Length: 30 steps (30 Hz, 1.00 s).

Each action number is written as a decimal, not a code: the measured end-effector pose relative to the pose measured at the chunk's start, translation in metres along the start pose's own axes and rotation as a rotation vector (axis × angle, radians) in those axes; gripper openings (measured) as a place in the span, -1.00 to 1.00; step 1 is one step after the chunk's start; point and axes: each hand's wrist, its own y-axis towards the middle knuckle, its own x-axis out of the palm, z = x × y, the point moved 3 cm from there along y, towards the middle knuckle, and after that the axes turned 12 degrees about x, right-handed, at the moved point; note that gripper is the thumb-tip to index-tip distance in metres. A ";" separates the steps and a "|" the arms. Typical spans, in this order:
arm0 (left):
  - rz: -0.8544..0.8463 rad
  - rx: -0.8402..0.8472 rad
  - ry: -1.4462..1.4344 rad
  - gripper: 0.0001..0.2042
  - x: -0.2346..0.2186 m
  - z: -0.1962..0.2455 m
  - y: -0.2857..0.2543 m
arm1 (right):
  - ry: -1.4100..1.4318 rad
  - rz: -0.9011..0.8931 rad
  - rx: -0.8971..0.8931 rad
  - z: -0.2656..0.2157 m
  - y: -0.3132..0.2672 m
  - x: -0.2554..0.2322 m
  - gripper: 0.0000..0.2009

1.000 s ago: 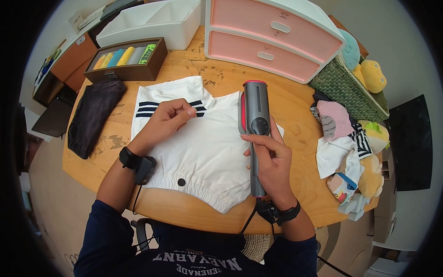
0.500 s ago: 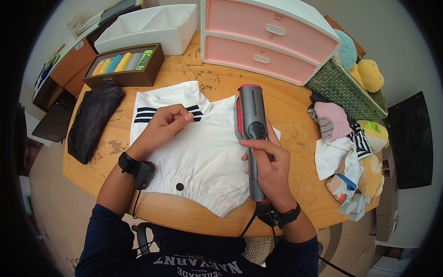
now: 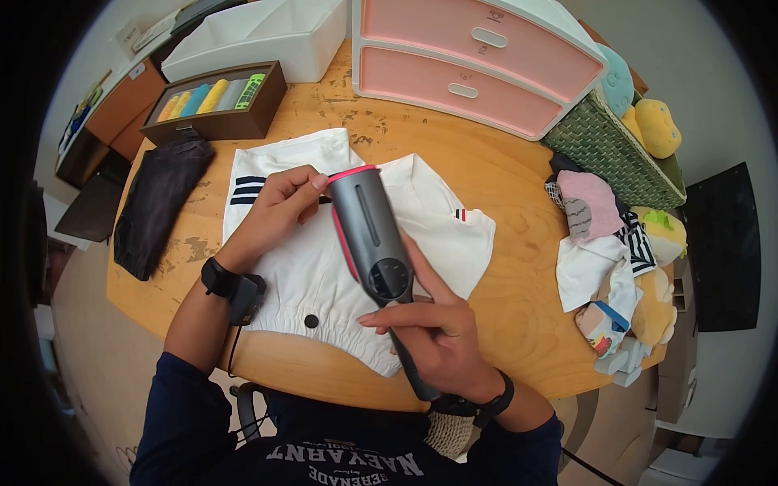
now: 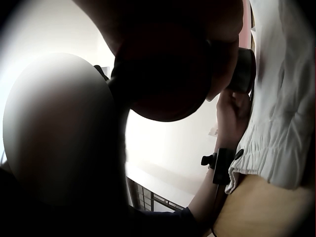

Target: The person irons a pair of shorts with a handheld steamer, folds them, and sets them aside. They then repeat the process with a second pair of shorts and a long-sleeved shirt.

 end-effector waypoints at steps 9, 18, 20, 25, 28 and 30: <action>0.040 0.084 0.037 -0.62 0.000 0.002 0.002 | -0.073 -0.122 -0.040 0.013 0.001 0.021 -0.65; -0.018 0.050 0.024 -0.70 -0.001 -0.002 0.001 | -0.112 -0.041 -0.025 0.010 0.000 0.015 -0.63; -0.008 0.040 0.008 -0.71 -0.001 -0.002 0.001 | -0.098 -0.032 -0.002 0.010 0.001 0.014 -0.61; 0.007 0.022 0.002 -0.72 0.000 0.000 0.000 | -0.123 0.010 -0.023 0.009 0.005 0.008 -0.62; 0.006 0.016 0.020 -0.71 0.000 0.001 0.000 | -0.142 0.073 -0.007 0.008 0.007 0.003 -0.65; 0.005 0.022 0.020 -0.70 0.000 0.000 0.000 | -0.131 0.085 0.004 0.008 0.009 -0.001 -0.66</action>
